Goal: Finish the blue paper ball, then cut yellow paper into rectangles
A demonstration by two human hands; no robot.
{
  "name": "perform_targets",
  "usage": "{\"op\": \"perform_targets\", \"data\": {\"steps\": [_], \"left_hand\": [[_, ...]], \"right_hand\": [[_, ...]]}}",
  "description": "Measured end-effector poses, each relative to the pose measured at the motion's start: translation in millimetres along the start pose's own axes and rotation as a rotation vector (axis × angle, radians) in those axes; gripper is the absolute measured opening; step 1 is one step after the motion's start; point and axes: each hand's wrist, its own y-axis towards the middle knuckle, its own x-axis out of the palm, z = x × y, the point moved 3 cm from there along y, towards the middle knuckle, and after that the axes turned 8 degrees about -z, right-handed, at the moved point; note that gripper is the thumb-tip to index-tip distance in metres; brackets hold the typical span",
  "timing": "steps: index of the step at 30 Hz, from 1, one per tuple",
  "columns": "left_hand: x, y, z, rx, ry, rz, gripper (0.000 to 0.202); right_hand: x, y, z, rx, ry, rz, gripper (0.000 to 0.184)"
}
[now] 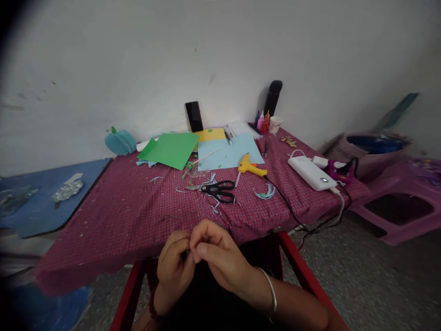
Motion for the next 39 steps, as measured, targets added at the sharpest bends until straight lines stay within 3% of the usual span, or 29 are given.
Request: {"op": "perform_targets", "data": {"steps": [9,14,22,25,28,31,33,34,35,37,38,39], "left_hand": [[-11.9,-1.8,1.2,-0.023,-0.087,0.038,0.024],[-7.3,-5.2,-4.8,-0.149,-0.262,-0.01,0.024],[-5.8,-3.3,-3.2,-0.133,-0.12,-0.083,0.025],[-6.7,-3.9,-5.3,-0.08,-0.123,0.001,0.028],[-11.7,-5.4,-9.3,-0.09,-0.114,0.174,0.024],[-17.9,-9.9,-18.3,-0.263,-0.145,0.373,0.01],[-19.4,-14.9,-27.9,-0.43,-0.225,0.467,0.007],[-19.1,-17.4,-33.4,-0.51,-0.264,0.491,0.01],[-18.3,-19.5,-38.9,-0.578,-0.294,0.5,0.014],[-16.2,-21.8,-48.7,-0.655,-0.323,0.488,0.019],[-15.2,-21.8,-52.8,-0.665,-0.329,0.472,0.02],[-14.4,-21.1,-56.1,-0.661,-0.331,0.452,0.021]], "right_hand": [[-17.8,-1.1,-13.6,-0.097,0.096,0.086,0.01],[-15.3,-4.0,-8.4,-0.098,0.066,0.059,0.013],[-12.6,-3.8,-9.1,-0.084,0.0,0.028,0.016],[-12.6,-5.5,-2.0,-0.04,-0.02,0.031,0.018],[-11.1,-7.0,2.1,-0.028,-0.071,0.003,0.018],[-19.2,0.7,-11.9,-0.035,-0.361,-0.063,0.012],[-39.3,15.6,-35.6,-0.065,-0.771,-0.069,0.009],[-54.8,26.0,-50.1,-0.07,-1.04,-0.046,0.017],[-75.1,37.6,-66.3,-0.064,-1.283,0.058,0.022],[-122.8,60.8,-94.7,0.142,-1.726,0.304,0.029],[-146.7,70.7,-104.4,0.336,-1.92,0.359,0.033],[-167.2,78.6,-112.3,0.423,-1.972,0.387,0.034]]}}
